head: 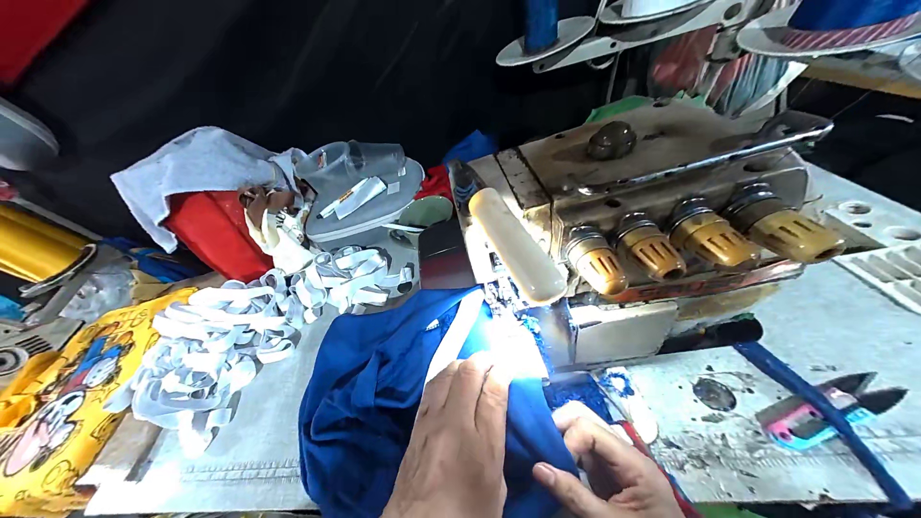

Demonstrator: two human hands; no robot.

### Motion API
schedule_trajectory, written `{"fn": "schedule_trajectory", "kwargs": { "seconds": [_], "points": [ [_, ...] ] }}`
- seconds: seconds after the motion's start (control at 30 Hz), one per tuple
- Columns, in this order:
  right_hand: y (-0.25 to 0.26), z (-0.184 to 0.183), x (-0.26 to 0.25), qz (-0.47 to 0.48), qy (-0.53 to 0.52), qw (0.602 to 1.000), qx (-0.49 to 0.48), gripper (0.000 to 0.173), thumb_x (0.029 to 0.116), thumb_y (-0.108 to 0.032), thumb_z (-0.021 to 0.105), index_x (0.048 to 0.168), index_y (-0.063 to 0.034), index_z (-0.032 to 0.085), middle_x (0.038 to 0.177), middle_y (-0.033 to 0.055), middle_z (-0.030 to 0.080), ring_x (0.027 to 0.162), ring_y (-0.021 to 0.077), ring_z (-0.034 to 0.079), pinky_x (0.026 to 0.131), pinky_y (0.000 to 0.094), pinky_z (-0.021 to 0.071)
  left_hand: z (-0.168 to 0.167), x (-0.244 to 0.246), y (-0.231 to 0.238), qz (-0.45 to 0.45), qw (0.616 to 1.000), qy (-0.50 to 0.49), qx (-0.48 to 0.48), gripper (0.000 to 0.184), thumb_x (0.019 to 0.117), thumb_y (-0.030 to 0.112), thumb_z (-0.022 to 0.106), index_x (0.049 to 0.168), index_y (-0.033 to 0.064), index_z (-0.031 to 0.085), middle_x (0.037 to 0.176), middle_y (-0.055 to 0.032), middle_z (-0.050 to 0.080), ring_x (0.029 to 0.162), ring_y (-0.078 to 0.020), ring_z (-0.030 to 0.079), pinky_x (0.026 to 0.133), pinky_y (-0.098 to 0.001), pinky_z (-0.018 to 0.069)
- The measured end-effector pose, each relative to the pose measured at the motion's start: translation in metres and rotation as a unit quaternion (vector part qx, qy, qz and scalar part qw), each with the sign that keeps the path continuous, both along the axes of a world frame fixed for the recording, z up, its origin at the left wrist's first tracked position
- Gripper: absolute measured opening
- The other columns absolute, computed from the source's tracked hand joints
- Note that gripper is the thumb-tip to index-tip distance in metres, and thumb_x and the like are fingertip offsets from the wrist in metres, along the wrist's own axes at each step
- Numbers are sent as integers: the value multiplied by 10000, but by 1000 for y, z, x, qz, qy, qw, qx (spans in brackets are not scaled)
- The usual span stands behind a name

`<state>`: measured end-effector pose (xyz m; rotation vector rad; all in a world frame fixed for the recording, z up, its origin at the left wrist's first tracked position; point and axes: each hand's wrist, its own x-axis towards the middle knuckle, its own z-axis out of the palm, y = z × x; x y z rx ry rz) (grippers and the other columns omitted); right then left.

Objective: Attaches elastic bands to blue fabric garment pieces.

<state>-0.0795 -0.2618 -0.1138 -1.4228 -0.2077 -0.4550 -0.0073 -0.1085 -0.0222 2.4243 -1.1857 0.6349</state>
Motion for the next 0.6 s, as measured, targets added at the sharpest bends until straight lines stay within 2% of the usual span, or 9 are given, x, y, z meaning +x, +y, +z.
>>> {"fn": "schedule_trajectory", "kwargs": {
  "seconds": [0.03, 0.1, 0.2, 0.23, 0.27, 0.33, 0.4, 0.5, 0.6],
  "points": [
    [-1, -1, 2, 11, 1, 1000, 23, 151, 880, -53, 747, 882, -136, 620, 988, -86, 625, 951, -46, 604, 809, 146, 545, -1, 4, -2, 7, 1000, -23, -1, 265, 885, -27, 569, 1092, 17, 727, 1046, -129, 713, 998, -254, 694, 908, -342, 560],
    [-2, 4, 1, 38, 29, 997, 57, 237, 861, 12, 727, 976, -154, 603, 976, -135, 678, 878, -48, 654, 765, 180, 580, -2, 10, -5, 20, 999, -41, -3, 156, 931, 66, 619, 1025, 45, 742, 977, -103, 701, 927, -233, 694, 847, -312, 577],
    [-2, 15, 1, 67, 79, 992, 67, 333, 927, -35, 687, 1227, -40, 544, 1047, -84, 736, 925, 12, 715, 830, 247, 616, -2, 11, -7, 34, 999, -5, -26, 148, 955, 136, 629, 994, 81, 760, 912, -51, 682, 895, -168, 682, 814, -263, 577],
    [0, 17, 2, 63, 86, 992, 71, 335, 951, -61, 669, 1259, -15, 545, 1043, -75, 748, 924, 16, 720, 837, 244, 613, -1, 10, -8, 37, 999, -5, -32, 139, 952, 135, 630, 973, 95, 762, 886, -33, 680, 877, -151, 680, 798, -248, 576],
    [2, 17, 4, 44, 85, 992, 78, 279, 961, -50, 650, 1229, -5, 587, 1010, -68, 757, 896, 14, 723, 821, 234, 614, 0, 8, -9, 36, 999, -14, -37, 138, 944, 130, 633, 951, 103, 769, 858, -25, 675, 848, -144, 679, 774, -243, 576],
    [8, 13, 7, -5, 70, 993, 90, 124, 951, -19, 643, 1066, -36, 686, 915, -77, 754, 814, -8, 709, 761, 202, 607, 0, 2, -12, 16, 998, -32, -46, 143, 943, 134, 631, 925, 104, 769, 828, -30, 678, 802, -154, 675, 728, -257, 570],
    [10, 5, 9, -35, 35, 996, 76, 69, 940, -65, 676, 979, -78, 731, 909, -100, 731, 835, -44, 675, 772, 166, 581, 2, -12, -15, -11, 999, -31, -42, 140, 955, 98, 619, 938, 66, 754, 840, -74, 695, 809, -201, 684, 744, -299, 569],
    [12, -4, 11, -50, -6, 998, 46, 101, 935, -177, 718, 958, -94, 770, 976, -67, 674, 912, -49, 628, 800, 132, 559, -6, -26, -15, -11, 999, -30, -38, 122, 920, 43, 626, 927, 48, 747, 837, -90, 700, 809, -216, 681, 771, -288, 550],
    [17, -7, 8, -32, -11, 999, 23, 86, 927, -103, 709, 982, -37, 702, 935, -39, 744, 866, -22, 695, 790, 178, 597, -23, -18, -8, -8, 996, -36, -84, 133, 952, 77, 603, 960, 82, 736, 862, -67, 681, 870, -187, 657, 837, -265, 531]
  ]
}}
